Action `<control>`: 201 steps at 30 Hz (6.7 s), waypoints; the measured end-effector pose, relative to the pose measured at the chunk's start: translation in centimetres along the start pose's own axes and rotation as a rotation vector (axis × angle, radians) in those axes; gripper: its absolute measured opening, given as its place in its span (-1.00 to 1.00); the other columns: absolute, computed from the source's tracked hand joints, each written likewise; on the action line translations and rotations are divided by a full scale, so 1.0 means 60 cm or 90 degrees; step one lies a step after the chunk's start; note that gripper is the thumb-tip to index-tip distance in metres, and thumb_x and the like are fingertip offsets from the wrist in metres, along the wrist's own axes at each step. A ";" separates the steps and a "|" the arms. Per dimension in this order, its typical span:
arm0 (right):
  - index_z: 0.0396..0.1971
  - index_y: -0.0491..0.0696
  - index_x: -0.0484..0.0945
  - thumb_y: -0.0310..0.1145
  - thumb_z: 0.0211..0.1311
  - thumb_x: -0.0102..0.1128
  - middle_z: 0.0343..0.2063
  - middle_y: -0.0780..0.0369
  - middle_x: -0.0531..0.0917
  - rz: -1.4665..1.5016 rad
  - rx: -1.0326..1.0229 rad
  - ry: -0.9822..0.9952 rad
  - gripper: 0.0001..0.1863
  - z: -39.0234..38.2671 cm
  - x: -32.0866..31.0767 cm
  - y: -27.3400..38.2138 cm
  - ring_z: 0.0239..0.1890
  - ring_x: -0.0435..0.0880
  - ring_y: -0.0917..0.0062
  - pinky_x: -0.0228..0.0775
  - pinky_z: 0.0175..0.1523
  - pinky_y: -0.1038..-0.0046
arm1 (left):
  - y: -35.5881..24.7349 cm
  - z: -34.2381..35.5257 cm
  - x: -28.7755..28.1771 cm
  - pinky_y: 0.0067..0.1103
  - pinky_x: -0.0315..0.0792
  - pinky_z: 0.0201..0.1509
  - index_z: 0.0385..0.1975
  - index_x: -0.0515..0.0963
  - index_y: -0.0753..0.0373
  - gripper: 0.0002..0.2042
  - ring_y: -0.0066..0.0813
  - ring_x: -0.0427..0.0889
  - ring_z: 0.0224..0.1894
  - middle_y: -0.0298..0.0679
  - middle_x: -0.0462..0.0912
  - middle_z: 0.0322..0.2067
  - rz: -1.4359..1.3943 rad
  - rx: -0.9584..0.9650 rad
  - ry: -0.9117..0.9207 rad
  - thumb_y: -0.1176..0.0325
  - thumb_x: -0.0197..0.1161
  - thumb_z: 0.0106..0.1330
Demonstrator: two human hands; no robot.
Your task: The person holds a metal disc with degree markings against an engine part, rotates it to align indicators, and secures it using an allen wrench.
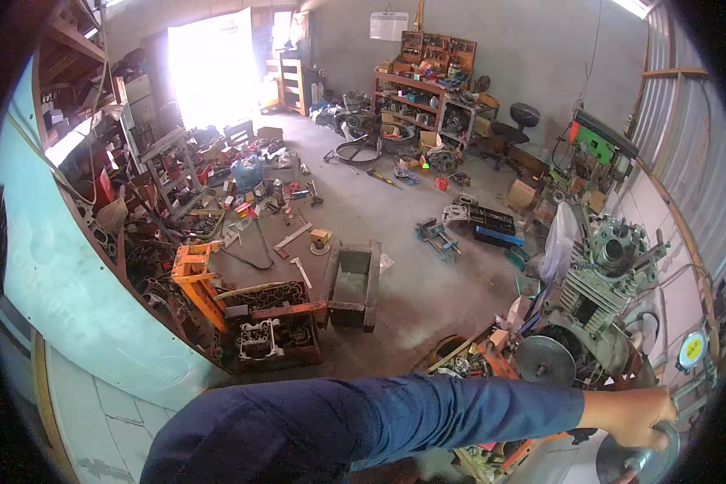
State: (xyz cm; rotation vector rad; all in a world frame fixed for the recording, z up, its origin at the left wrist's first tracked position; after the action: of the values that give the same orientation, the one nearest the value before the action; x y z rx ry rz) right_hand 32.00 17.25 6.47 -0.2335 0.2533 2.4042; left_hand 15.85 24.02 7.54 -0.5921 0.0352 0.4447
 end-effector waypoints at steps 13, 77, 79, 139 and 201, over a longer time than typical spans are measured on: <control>-0.45 -0.20 0.56 -0.19 0.45 0.15 -0.57 -0.04 0.57 -0.031 0.054 0.016 -0.62 0.005 0.005 0.006 -0.50 0.57 -0.02 0.42 -0.35 0.07 | -0.006 0.000 -0.004 -0.25 0.37 -0.41 -0.57 0.46 0.50 -0.66 0.00 0.57 -0.53 0.13 0.50 -0.62 -0.012 -0.003 0.013 0.29 0.39 0.00; -0.35 -0.07 0.65 -0.47 0.03 0.42 -0.41 0.25 0.57 0.174 -0.024 0.087 -0.84 0.011 -0.011 -0.067 -0.30 0.53 0.31 0.28 -0.13 0.29 | -0.020 -0.004 -0.010 -0.61 0.50 -0.22 -0.14 0.65 0.38 -0.66 -0.69 0.56 -0.32 -0.34 0.71 -0.37 0.028 -0.141 0.109 0.15 0.36 0.40; -0.36 0.00 0.67 -0.48 -0.06 0.40 -0.38 0.31 0.58 0.097 -0.045 0.091 -0.80 0.011 -0.015 -0.061 -0.24 0.55 0.38 0.22 -0.03 0.30 | -0.017 -0.004 -0.008 -0.61 0.50 -0.23 -0.14 0.65 0.38 -0.65 -0.70 0.56 -0.32 -0.34 0.71 -0.38 0.010 -0.131 0.094 0.14 0.37 0.39; -0.24 -0.21 0.61 -0.27 0.54 0.06 -0.48 0.41 0.43 1.167 0.708 0.039 -0.70 -0.092 0.116 -0.057 -0.42 0.29 0.69 0.20 -0.26 0.58 | -0.020 -0.005 -0.011 -0.63 0.45 -0.28 -0.19 0.68 0.35 -0.69 -0.71 0.53 -0.37 -0.40 0.69 -0.41 0.034 -0.051 0.023 0.17 0.36 0.40; -0.50 -0.15 0.63 -0.49 0.26 0.31 -0.72 0.20 0.55 0.413 0.265 -0.088 -0.87 -0.090 0.071 -0.050 -0.71 0.53 0.40 0.35 -0.55 0.40 | -0.009 -0.008 -0.015 -0.66 0.49 -0.27 -0.20 0.67 0.35 -0.73 -0.72 0.57 -0.35 -0.39 0.71 -0.38 0.004 -0.111 0.045 0.23 0.42 0.35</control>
State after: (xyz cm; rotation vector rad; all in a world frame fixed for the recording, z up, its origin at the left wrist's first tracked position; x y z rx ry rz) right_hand 31.37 20.81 -0.07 0.2459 0.8615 2.8976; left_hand 15.29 23.03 7.57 -0.7797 0.0653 0.4355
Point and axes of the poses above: each hand's wrist, its own z-axis towards the middle knuckle, its own x-axis out of the palm, y = z × x, the point moved 8 cm from there along z, towards the middle knuckle
